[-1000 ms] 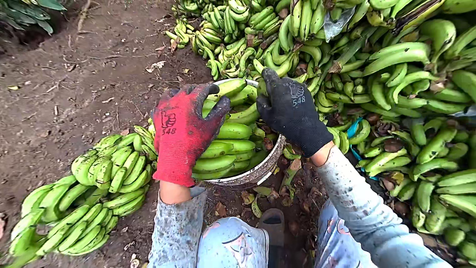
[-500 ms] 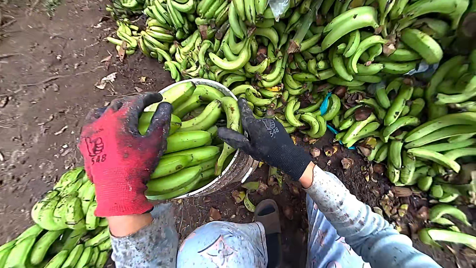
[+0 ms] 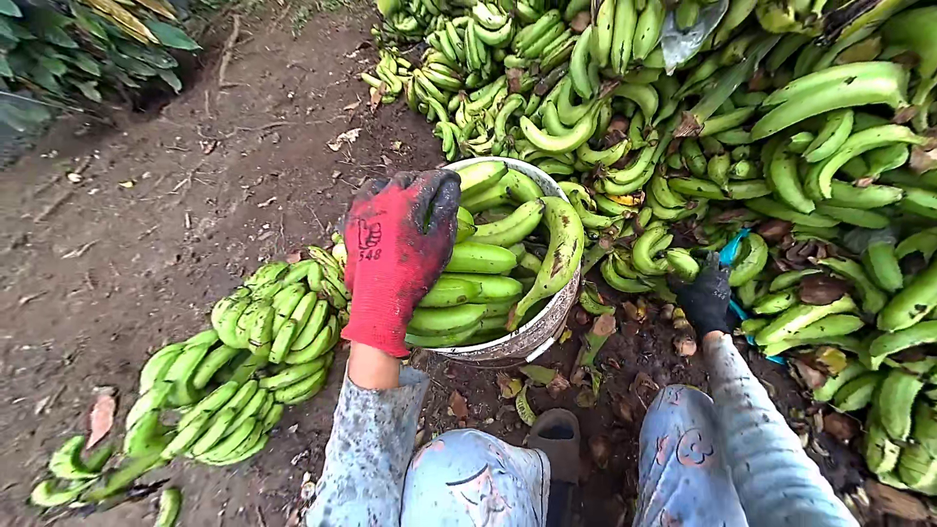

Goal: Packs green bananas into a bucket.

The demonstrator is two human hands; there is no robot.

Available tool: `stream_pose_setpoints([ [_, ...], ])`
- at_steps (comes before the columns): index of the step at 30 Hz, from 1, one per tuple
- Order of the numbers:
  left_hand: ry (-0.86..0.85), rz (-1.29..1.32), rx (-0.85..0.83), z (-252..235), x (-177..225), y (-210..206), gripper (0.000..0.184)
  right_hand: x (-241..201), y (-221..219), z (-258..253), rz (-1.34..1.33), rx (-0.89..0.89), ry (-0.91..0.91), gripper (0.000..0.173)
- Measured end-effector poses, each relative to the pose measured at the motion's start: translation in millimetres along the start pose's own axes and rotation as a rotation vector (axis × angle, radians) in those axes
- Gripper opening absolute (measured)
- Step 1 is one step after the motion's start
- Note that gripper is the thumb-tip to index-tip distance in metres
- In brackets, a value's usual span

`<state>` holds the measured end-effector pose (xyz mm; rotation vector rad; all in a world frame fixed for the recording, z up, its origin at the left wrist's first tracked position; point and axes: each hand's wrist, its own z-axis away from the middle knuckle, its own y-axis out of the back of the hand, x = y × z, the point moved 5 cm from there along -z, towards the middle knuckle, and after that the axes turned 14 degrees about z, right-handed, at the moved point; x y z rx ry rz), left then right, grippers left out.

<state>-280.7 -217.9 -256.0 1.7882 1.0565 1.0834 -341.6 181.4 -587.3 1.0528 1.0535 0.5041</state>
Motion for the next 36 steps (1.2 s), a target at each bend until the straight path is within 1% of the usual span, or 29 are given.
stream_pose_setpoints([
  [2,-0.012,0.024,0.021,2.9,1.0,0.9,0.04,-44.1,59.2,22.5,-0.179,0.215,0.143,0.076],
  [4,0.005,0.08,0.046,4.7,0.6,2.8,0.042,-109.7,133.3,48.3,-0.289,0.423,0.421,0.071],
  [6,0.046,0.156,0.084,6.9,-3.9,4.1,0.044,-182.9,196.9,66.5,-0.268,0.638,0.706,0.062],
  [7,0.068,0.197,0.104,9.5,-9.2,3.8,0.045,-218.3,216.6,76.5,-0.218,0.696,0.819,0.059],
  [8,0.094,0.245,0.131,12.2,-14.6,3.3,0.046,-252.7,227.2,89.4,-0.142,0.7,0.92,0.059],
  [9,0.115,0.297,0.17,14.1,-19.2,3.5,0.047,-285.6,227.3,102.6,-0.042,0.635,1.015,0.064],
  [10,0.126,0.346,0.194,15.4,-21.6,4.7,0.048,-314.9,217.5,114.3,0.073,0.484,1.104,0.073],
  [11,0.128,0.376,0.207,16.6,-22.0,5.9,0.049,-337.6,200.9,121.7,0.173,0.286,1.179,0.085],
  [13,0.104,0.376,0.193,18.8,-18.3,5.4,0.047,-355.2,177.5,115.5,0.259,-0.064,1.283,0.106],
  [14,0.06,0.35,0.167,16.6,-12.9,4.6,0.047,-352.4,179.4,107.0,0.221,-0.156,1.348,0.107],
  [15,0.014,0.308,0.136,11.0,-6.8,3.9,0.046,-347.1,185.9,98.6,0.145,-0.193,1.434,0.102],
  [17,-0.031,0.142,0.013,-8.4,0.0,-0.7,0.048,-338.7,186.6,85.2,-0.029,-0.188,1.582,0.08],
  [18,-0.02,0.073,-0.042,-19.5,0.3,-4.6,0.051,-334.2,182.3,79.0,-0.099,-0.178,1.635,0.076],
  [19,0.005,0.03,-0.088,-30.9,-1.1,-8.3,0.057,-326.2,180.1,75.5,-0.18,-0.234,1.651,0.077],
  [21,0.073,0.014,-0.116,-51.4,-4.8,-8.4,0.071,-310.2,185.6,64.9,-0.438,-0.423,1.575,0.082],
  [22,0.096,0.018,-0.11,-58.9,-5.4,-6.5,0.079,-300.5,183.1,52.8,-0.629,-0.491,1.473,0.082],
  [23,0.09,0.014,-0.117,-64.4,-4.0,-6.3,0.083,-286.1,173.7,34.0,-0.759,-0.481,1.327,0.08],
  [24,0.057,0.009,-0.139,-67.7,-1.0,-9.2,0.081,-264.7,155.4,9.0,-0.776,-0.405,1.164,0.076],
  [25,0.03,0.006,-0.17,-69.1,2.2,-14.2,0.077,-236.2,125.9,-19.6,-0.68,-0.305,0.984,0.072],
  [26,0.038,0.029,-0.193,-69.4,4.1,-17.5,0.074,-204.2,84.5,-49.2,-0.502,-0.218,0.811,0.068],
  [27,0.063,0.069,-0.21,-70.1,3.6,-18.3,0.071,-173.9,36.9,-73.8,-0.282,-0.177,0.682,0.066],
  [28,0.078,0.116,-0.217,-71.2,2.3,-17.8,0.069,-147.6,-9.2,-89.1,-0.059,-0.189,0.59,0.071],
  [30,0.099,0.234,-0.231,-71.2,-1.0,-16.7,0.068,-107.5,-79.8,-89.9,0.314,-0.263,0.465,0.092],
  [31,0.116,0.311,-0.239,-71.0,-4.7,-16.6,0.067,-99.4,-98.3,-82.5,0.408,-0.246,0.431,0.096],
  [32,0.135,0.401,-0.251,-69.7,-8.1,-16.4,0.068,-99.3,-107.0,-74.5,0.471,-0.195,0.425,0.09],
  [33,0.151,0.488,-0.253,-66.6,-10.1,-16.2,0.067,-103.8,-109.5,-67.2,0.507,-0.167,0.442,0.079],
  [34,0.162,0.544,-0.244,-62.6,-10.9,-14.8,0.067,-110.9,-108.5,-60.5,0.528,-0.18,0.472,0.071],
  [35,0.172,0.56,-0.221,-58.6,-10.3,-13.2,0.066,-115.8,-107.1,-54.5,0.533,-0.213,0.502,0.067],
  [36,0.188,0.5,-0.204,-60.1,-10.6,-13.9,0.066,-115.3,-103.0,-47.5,0.502,-0.244,0.515,0.064],
])
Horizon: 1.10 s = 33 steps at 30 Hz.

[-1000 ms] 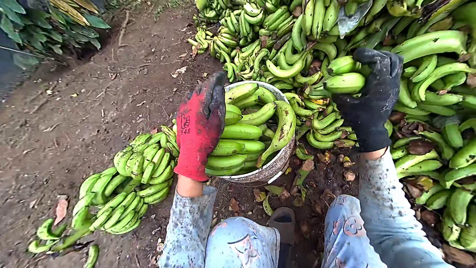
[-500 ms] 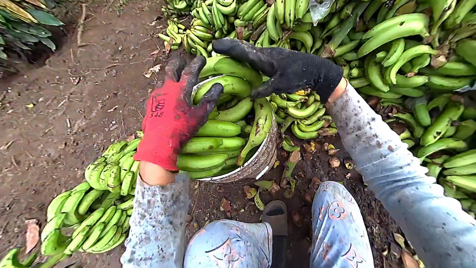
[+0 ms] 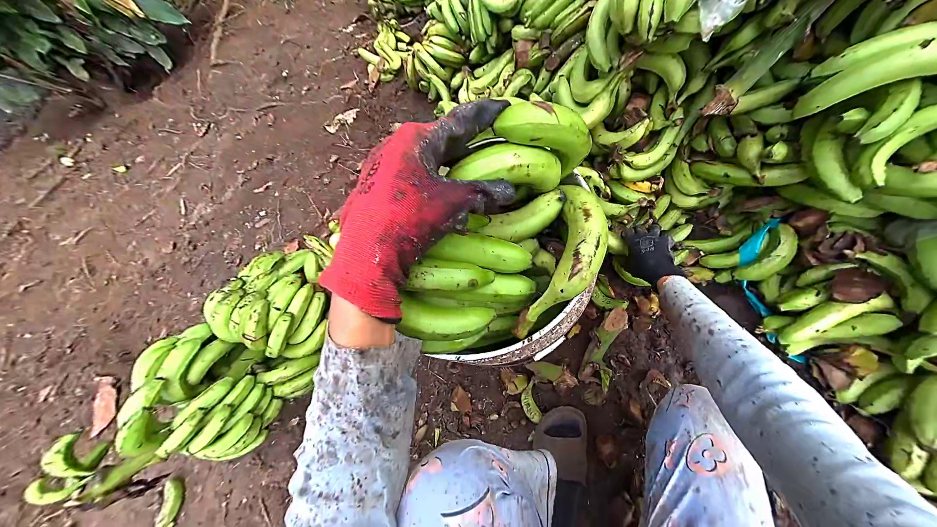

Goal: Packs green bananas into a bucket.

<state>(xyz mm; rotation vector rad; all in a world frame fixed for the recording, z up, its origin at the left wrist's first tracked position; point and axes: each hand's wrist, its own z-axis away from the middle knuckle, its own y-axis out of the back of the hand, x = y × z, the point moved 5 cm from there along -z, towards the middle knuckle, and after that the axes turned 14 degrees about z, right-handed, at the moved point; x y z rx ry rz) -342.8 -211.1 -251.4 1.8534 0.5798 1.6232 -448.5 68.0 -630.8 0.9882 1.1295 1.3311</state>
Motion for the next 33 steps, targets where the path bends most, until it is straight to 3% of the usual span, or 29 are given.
stream_pose_setpoints([
  [2,0.014,-0.175,0.034,-6.1,5.9,-2.0,0.066,5.5,20.6,22.8,-0.247,0.042,-0.069,0.064],
  [4,0.046,-0.249,0.014,-9.0,10.7,-2.8,0.066,10.8,59.1,63.9,-0.615,0.246,-0.138,0.062],
  [6,0.05,-0.246,-0.022,-10.9,11.0,-1.6,0.067,12.0,120.9,111.1,-0.79,0.503,-0.053,0.061],
  [8,0.011,-0.248,-0.027,-9.0,9.8,-1.8,0.065,6.7,193.2,157.0,-0.886,0.813,0.2,0.059],
  [10,-0.052,-0.262,0.013,-1.1,7.6,-0.9,0.06,-9.3,256.8,198.3,-0.975,1.011,0.548,0.055],
  [11,-0.087,-0.234,0.053,2.9,6.8,0.8,0.057,-22.9,283.3,215.8,-0.943,1.028,0.709,0.054],
  [13,-0.153,-0.091,0.138,6.8,4.4,6.3,0.051,-64.8,318.8,236.7,-0.628,0.968,0.95,0.049],
  [16,-0.225,0.054,0.195,8.5,2.0,13.4,0.046,-135.9,309.3,234.8,-0.122,0.725,1.128,0.05],
  [18,-0.32,0.101,0.209,16.2,7.4,19.1,0.043,-163.0,306.6,233.7,0.026,0.57,1.161,0.045],
  [20,-0.398,0.14,0.194,36.4,19.6,22.7,0.044,-162.6,313.9,221.8,-0.18,0.631,1.164,0.044],
  [23,-0.427,0.106,0.131,67.7,34.1,22.1,0.043,-153.3,315.9,189.8,-0.504,0.688,0.989,0.052],
  [26,-0.438,-0.068,0.064,65.9,25.5,14.7,0.044,-162.6,301.5,183.8,-0.351,0.791,0.796,0.061],
  [28,-0.395,-0.247,0.015,54.2,10.9,6.4,0.047,-155.7,301.2,191.2,-0.241,0.753,0.705,0.06],
  [30,-0.37,-0.336,-0.025,49.2,12.7,5.6,0.045,-127.8,301.4,195.3,-0.305,0.73,0.724,0.054],
  [32,-0.401,-0.402,-0.022,42.1,27.2,11.0,0.044,-80.4,294.6,184.9,-0.625,0.798,0.721,0.042],
  [33,-0.401,-0.436,0.005,35.4,36.1,13.7,0.048,-52.3,283.1,172.3,-0.772,0.818,0.626,0.039],
])
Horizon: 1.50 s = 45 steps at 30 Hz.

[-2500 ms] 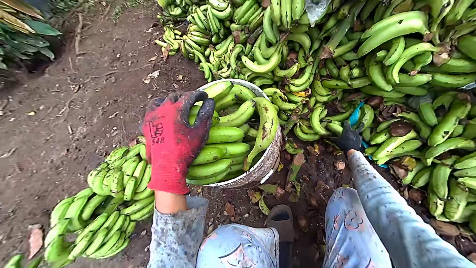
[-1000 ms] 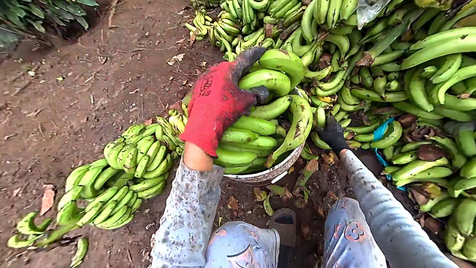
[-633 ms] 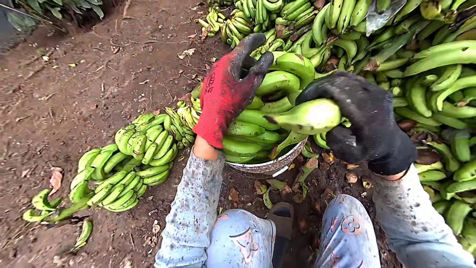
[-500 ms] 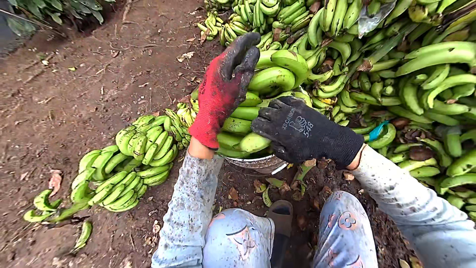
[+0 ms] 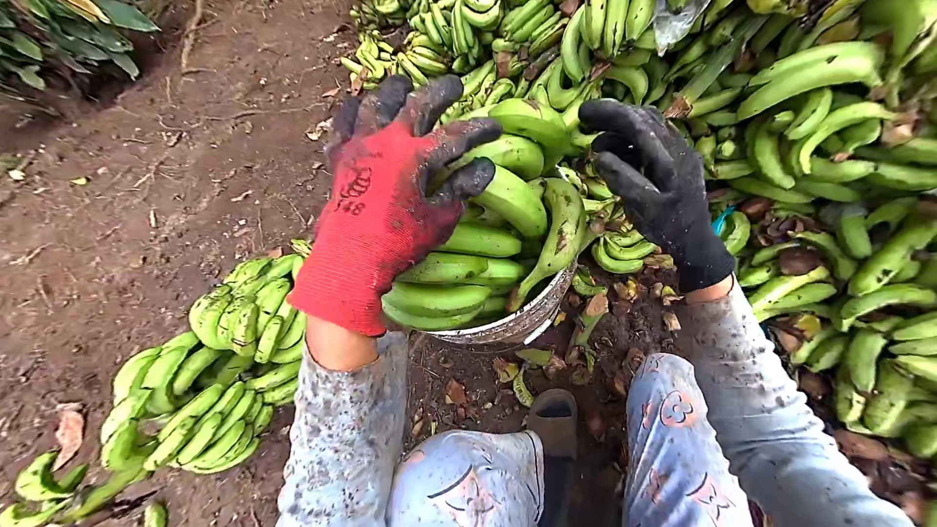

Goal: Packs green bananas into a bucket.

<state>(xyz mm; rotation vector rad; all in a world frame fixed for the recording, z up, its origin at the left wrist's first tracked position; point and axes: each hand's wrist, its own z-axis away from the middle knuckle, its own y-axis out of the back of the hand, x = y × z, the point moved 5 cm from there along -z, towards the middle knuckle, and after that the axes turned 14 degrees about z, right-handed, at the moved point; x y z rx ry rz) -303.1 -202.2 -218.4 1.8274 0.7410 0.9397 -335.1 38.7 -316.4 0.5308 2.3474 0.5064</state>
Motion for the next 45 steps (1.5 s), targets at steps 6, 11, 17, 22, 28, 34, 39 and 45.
stream_pose_setpoints([
  [6,0.168,0.191,-0.156,-58.3,-16.4,-27.9,0.058,213.9,-39.6,102.6,0.332,-0.347,-0.726,0.039],
  [11,0.085,0.372,-0.133,-53.1,-14.5,-38.4,0.039,273.3,-70.4,198.1,0.775,-0.686,-0.846,0.047],
  [17,0.135,0.333,-0.116,-49.7,-12.0,-39.5,0.045,316.6,2.5,249.4,1.165,-0.887,-0.691,0.058],
  [22,0.193,0.337,-0.148,-41.8,-14.4,-38.0,0.043,317.1,-3.2,217.6,1.097,-1.037,-0.627,0.029],
  [28,0.016,0.304,-0.173,-58.6,-50.1,-50.1,0.053,289.1,58.4,211.5,0.782,-0.681,-0.762,0.038],
  [34,0.086,0.282,-0.152,-51.3,-22.5,-47.4,0.05,254.9,140.6,160.1,0.987,-0.077,-0.834,0.073],
  [39,0.099,0.238,-0.169,-52.6,-25.2,-46.5,0.055,304.6,151.8,90.7,1.121,-0.173,-1.045,0.127],
  [45,0.135,0.223,-0.109,-43.6,-30.8,-45.9,0.051,308.9,140.9,94.2,1.107,-0.267,-1.059,0.101],
])
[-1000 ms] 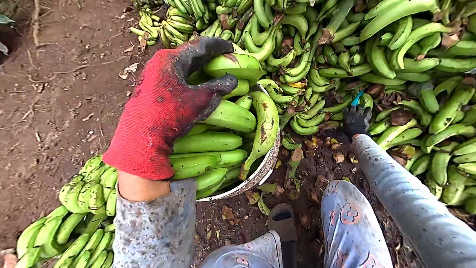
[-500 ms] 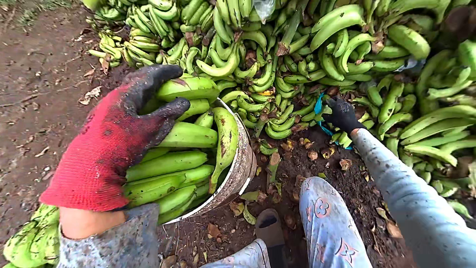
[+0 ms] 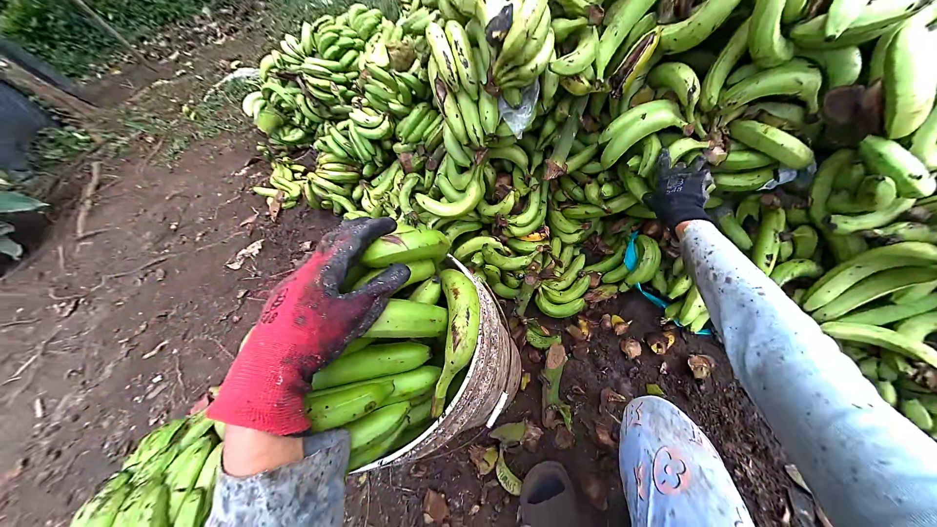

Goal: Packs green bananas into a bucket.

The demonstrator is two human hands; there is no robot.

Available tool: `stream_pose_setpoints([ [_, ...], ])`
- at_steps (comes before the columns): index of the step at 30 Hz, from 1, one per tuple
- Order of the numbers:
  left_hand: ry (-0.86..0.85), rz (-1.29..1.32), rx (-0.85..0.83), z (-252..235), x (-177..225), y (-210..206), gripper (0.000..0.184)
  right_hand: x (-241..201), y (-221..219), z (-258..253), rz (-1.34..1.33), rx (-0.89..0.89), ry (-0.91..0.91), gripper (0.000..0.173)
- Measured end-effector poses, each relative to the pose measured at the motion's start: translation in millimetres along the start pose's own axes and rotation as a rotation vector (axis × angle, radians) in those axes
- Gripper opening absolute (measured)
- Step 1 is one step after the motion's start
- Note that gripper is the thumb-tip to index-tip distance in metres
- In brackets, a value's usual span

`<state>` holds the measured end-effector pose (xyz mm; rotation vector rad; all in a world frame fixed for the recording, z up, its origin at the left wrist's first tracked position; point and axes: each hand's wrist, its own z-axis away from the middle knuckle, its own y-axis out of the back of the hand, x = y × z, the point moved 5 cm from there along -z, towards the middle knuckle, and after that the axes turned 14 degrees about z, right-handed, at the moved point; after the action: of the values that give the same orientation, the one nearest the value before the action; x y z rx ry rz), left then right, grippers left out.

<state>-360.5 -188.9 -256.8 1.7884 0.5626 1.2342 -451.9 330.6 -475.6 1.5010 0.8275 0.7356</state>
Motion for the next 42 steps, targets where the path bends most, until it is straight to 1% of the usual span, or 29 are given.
stream_pose_setpoints([
  [1,-0.001,-0.007,0.001,3.1,0.3,-0.4,0.051,5.7,4.3,3.8,0.005,0.021,0.034,0.09],
  [2,-0.008,-0.008,-0.001,7.0,3.2,-1.2,0.05,9.5,9.5,7.7,0.018,0.017,0.07,0.087],
  [3,-0.002,0.0,-0.007,10.9,9.8,-2.2,0.05,10.3,15.7,11.9,0.048,-0.028,0.101,0.088],
  [5,0.02,0.01,-0.034,10.4,25.6,-1.0,0.05,-3.6,34.4,19.3,0.142,-0.299,0.122,0.087],
  [6,0.042,0.004,-0.06,4.0,27.3,-0.2,0.051,-8.9,24.0,10.3,0.114,-0.139,0.136,0.089],
  [7,0.059,0.002,-0.071,0.5,26.6,0.1,0.051,-13.3,13.0,1.7,0.107,-0.04,0.155,0.091],
  [9,0.074,0.008,-0.075,-1.8,25.6,-0.3,0.049,-18.1,5.3,-4.6,0.139,-0.062,0.154,0.097],
  [11,0.079,0.01,-0.057,-3.2,24.3,0.4,0.047,-21.5,13.0,-1.3,0.094,-0.12,0.131,0.096],
  [13,0.094,-0.031,-0.031,-4.9,21.3,2.9,0.046,-24.7,22.0,16.1,-0.064,-0.162,0.141,0.085],
  [14,0.119,-0.067,-0.016,-4.9,21.2,2.9,0.047,-22.9,23.5,30.9,-0.2,-0.197,0.151,0.078],
  [16,0.148,-0.2,0.081,-1.2,32.2,3.3,0.052,-12.0,19.3,73.7,-0.61,-0.282,0.188,0.068],
  [18,0.053,-0.381,0.266,9.5,61.5,1.4,0.061,-9.1,25.3,118.0,-0.956,-0.326,0.22,0.066],
  [19,-0.05,-0.43,0.354,18.7,80.4,-3.0,0.065,-14.9,40.8,140.0,-1.086,-0.317,0.262,0.069],
  [20,-0.156,-0.399,0.39,29.7,98.1,-10.6,0.068,-23.7,60.9,161.5,-1.194,-0.298,0.328,0.076],
  [21,-0.222,-0.256,0.361,42.5,112.7,-22.7,0.073,-32.4,85.9,184.0,-1.289,-0.281,0.431,0.081],
  [23,-0.198,0.207,0.213,64.7,134.6,-41.2,0.08,-50.3,146.6,229.7,-1.376,-0.267,0.724,0.084],
  [24,-0.149,0.471,0.145,74.2,145.7,-39.4,0.074,-61.6,176.7,249.7,-1.35,-0.251,0.873,0.082],
  [25,-0.1,0.709,0.115,82.0,156.3,-31.5,0.06,-74.1,203.7,267.4,-1.278,-0.231,1.022,0.081],
  [26,-0.073,0.884,0.12,88.0,160.0,-25.3,0.049,-87.6,226.8,284.3,-1.182,-0.204,1.148,0.078],
  [27,-0.068,1.003,0.13,92.0,156.7,-22.2,0.044,-101.6,245.2,300.4,-1.069,-0.147,1.23,0.076],
  [29,-0.115,1.261,0.236,96.0,133.1,-20.1,0.033,-131.9,267.7,325.4,-0.822,0.058,1.287,0.069],
  [30,-0.121,1.348,0.292,97.9,115.8,-17.6,0.033,-147.4,274.5,335.7,-0.766,0.126,1.323,0.069],
  [32,-0.101,1.339,0.456,112.2,91.9,0.7,0.032,-175.1,281.5,349.5,-0.832,0.172,1.437,0.079],
  [33,-0.101,1.267,0.546,122.7,84.6,14.1,0.03,-186.9,285.3,352.1,-0.93,0.137,1.51,0.086],
  [35,-0.13,1.178,0.66,139.3,75.7,44.1,0.027,-206.7,295.2,353.5,-1.121,-0.007,1.602,0.098],
  [37,-0.249,1.326,0.661,131.4,66.9,79.0,0.032,-219.2,303.5,354.1,-1.196,-0.047,1.603,0.093],
  [40,-0.392,1.391,0.73,125.7,39.2,117.8,0.032,-234.5,316.0,355.4,-1.103,0.1,1.649,0.079],
  [41,-0.342,1.372,0.731,125.6,25.0,122.3,0.031,-241.6,318.8,354.7,-1.114,0.089,1.664,0.075],
  [42,-0.248,1.335,0.748,127.0,8.3,124.4,0.029,-249.5,320.6,352.3,-1.159,0.022,1.687,0.072],
])
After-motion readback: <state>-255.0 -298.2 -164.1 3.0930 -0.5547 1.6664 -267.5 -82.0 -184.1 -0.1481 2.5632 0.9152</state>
